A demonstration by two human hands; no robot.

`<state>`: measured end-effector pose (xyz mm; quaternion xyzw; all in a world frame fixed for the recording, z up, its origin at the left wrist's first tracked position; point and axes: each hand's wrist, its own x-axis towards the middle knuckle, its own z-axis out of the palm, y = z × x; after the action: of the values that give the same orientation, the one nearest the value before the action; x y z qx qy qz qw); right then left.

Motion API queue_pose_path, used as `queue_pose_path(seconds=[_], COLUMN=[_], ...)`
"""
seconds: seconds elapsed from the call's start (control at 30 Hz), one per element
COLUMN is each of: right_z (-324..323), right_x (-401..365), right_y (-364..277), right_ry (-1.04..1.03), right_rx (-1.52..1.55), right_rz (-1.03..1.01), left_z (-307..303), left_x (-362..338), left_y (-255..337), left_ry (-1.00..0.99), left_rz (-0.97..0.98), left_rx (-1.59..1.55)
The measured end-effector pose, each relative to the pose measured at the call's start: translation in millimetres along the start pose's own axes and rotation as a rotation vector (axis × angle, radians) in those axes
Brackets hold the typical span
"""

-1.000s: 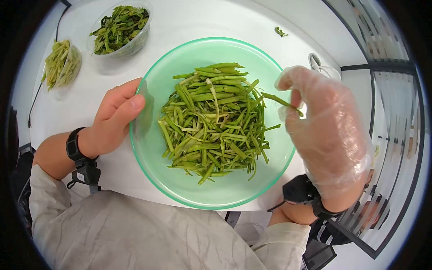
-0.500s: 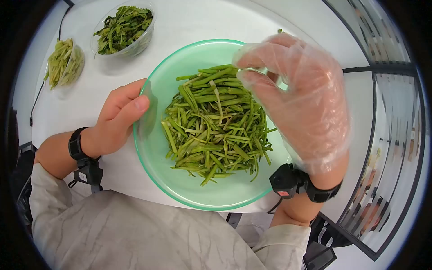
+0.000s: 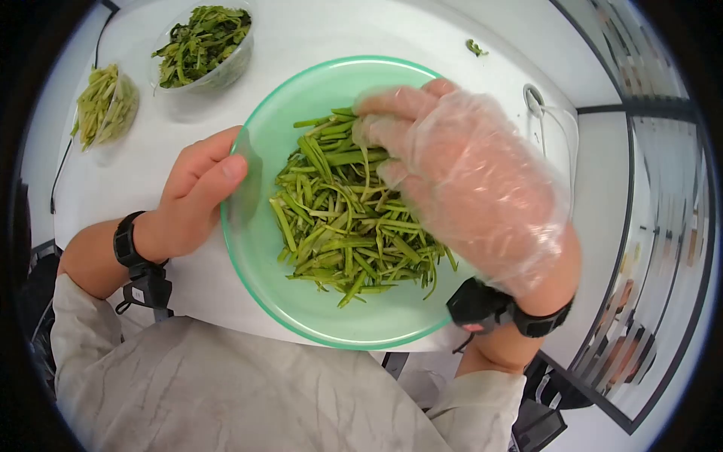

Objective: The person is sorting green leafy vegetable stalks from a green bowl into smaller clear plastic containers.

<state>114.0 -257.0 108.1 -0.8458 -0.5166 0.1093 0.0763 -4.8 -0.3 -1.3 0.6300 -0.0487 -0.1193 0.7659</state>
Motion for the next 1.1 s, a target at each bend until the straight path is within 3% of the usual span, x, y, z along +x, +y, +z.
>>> queue_pose_path(seconds=[0.07,0.2,0.3,0.53,0.67,0.77,0.9,1.1], right_z=[-11.6,-24.3,-28.8,-6.7,-19.4,-23.7,-12.3,13.2], right_x=[-8.2,-31.2,-27.8,-27.2,-31.9,-38.7,-33.9,-34.5], right_y=[4.5,7.1,-5.0,-12.8,-8.8,-11.0,-14.3,-19.4], right_ry=[0.057,0.016,-0.236,-0.220,-0.253,-0.155,-0.158,-0.025], right_rx=[-0.055,0.029,0.113,-0.066,0.030,0.055,0.014,0.036], right_rz=[0.016,0.330,0.546,0.349,0.426,0.376,0.291,0.346], left_z=[0.2,0.5,1.4,2.9,1.7,1.7,2.4,2.1], left_x=[0.2,1.8,-0.4,-0.6,-0.9,-0.8,-0.3,-0.3], left_y=[1.6,1.6,-0.3,0.2,-1.0,-2.2,-0.8,-1.8], left_ry=[0.011,0.029,0.038,0.037,0.028,0.031,0.033,0.034], left_rz=[-0.006,0.003,0.010,0.023,0.028,0.035,0.015,0.029], left_rx=[0.015,0.051,0.056,0.049,0.047,0.053,0.049,0.050])
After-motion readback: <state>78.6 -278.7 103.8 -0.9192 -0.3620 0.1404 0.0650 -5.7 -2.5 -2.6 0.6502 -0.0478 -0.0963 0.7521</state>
